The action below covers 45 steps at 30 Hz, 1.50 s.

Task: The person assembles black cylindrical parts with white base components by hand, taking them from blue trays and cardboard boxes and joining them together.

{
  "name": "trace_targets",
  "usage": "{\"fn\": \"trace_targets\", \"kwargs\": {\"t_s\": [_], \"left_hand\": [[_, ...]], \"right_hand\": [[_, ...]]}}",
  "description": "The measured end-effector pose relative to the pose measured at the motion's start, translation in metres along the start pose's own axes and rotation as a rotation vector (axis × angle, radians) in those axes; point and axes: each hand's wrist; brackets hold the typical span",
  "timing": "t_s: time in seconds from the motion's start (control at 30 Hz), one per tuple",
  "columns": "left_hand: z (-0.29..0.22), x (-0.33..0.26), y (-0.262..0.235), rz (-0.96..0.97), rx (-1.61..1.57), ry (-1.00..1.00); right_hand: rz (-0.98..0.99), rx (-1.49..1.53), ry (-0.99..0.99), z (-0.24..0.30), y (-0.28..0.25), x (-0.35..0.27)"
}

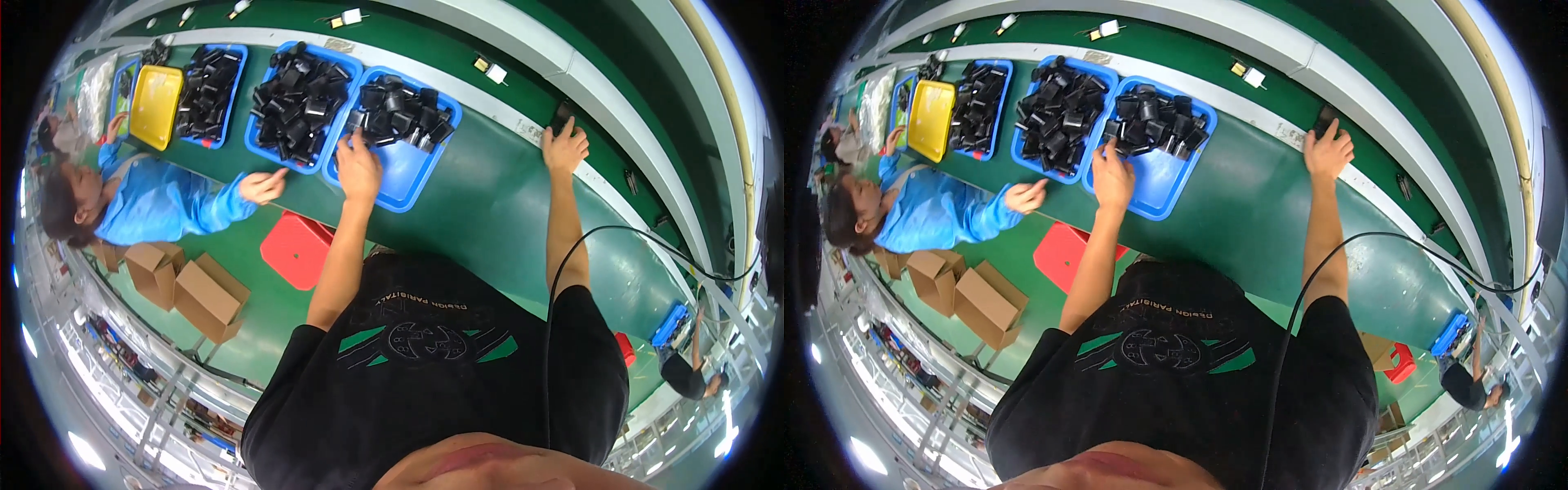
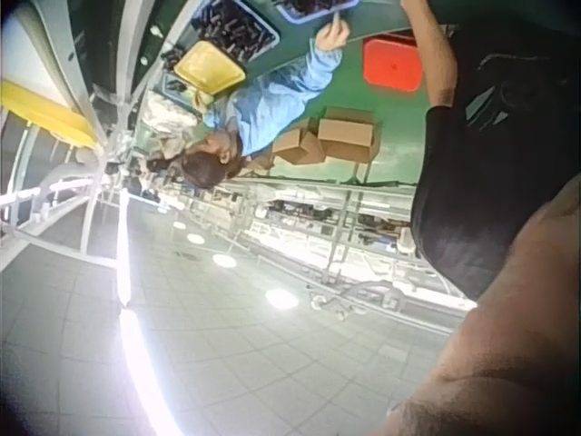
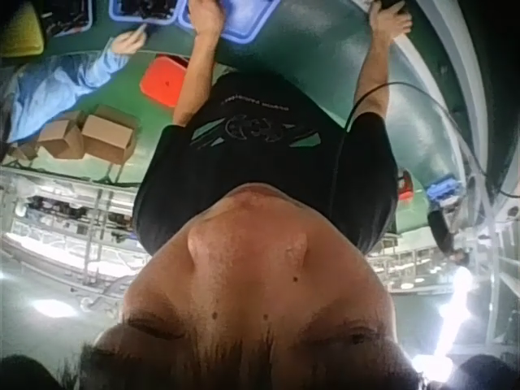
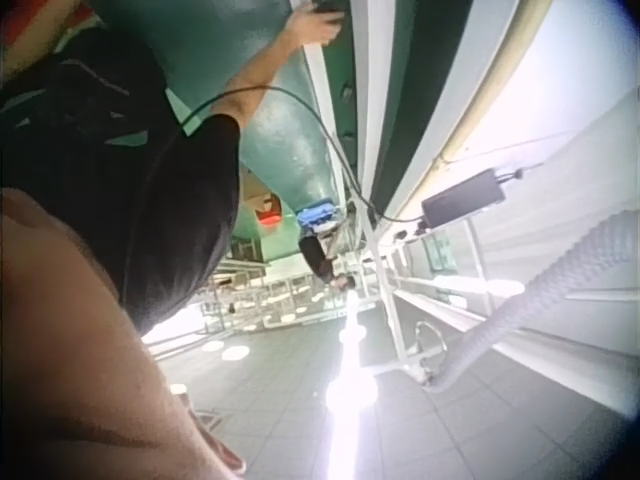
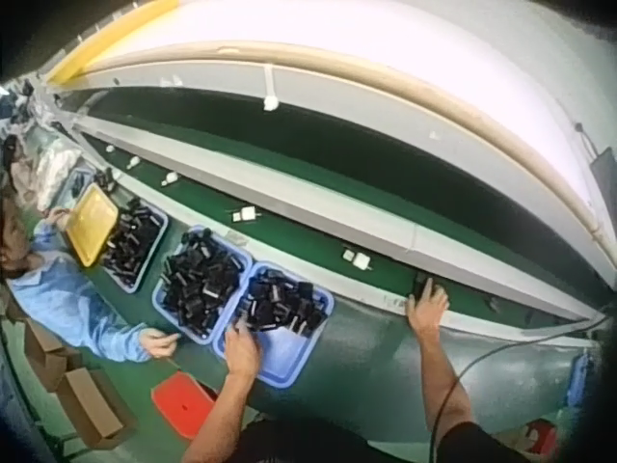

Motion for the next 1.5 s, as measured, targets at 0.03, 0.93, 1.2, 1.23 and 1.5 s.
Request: {"fn": "trace_targets", "kwargs": {"t_s": [0.03, 0.93, 1.2, 1.23, 1.5], "left_hand": [[-0.002, 0.005, -0.001, 0.039, 0.003, -0.018], [-0.051, -0.081, -0.128, 0.817, -1.729, -0.196], [-0.109, -0.129, -0.159, 1.01, -1.849, -0.274], [-0.111, -0.138, -0.161, 1.015, -1.865, -0.242], [-0.131, -0.192, -0.176, 0.933, -1.746, -0.028]], "right_hand": [[-0.004, 0.056, 0.028, 0.011, -0.008, 0.003], [0.251, 1.892, 0.371, 0.113, -0.242, -0.047], [-0.036, 1.582, -0.041, 0.107, -0.34, -0.115], [-0.067, 1.546, -0.034, 0.102, -0.346, -0.118], [-0.262, 1.509, 0.02, 0.072, -0.371, -0.144]]}}
Point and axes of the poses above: each hand's wrist, its own x-axis towards the middle knuckle, its own y-axis out of the palm, z = x × y, and after that the axes turned 13 degrees about -y, right-handed
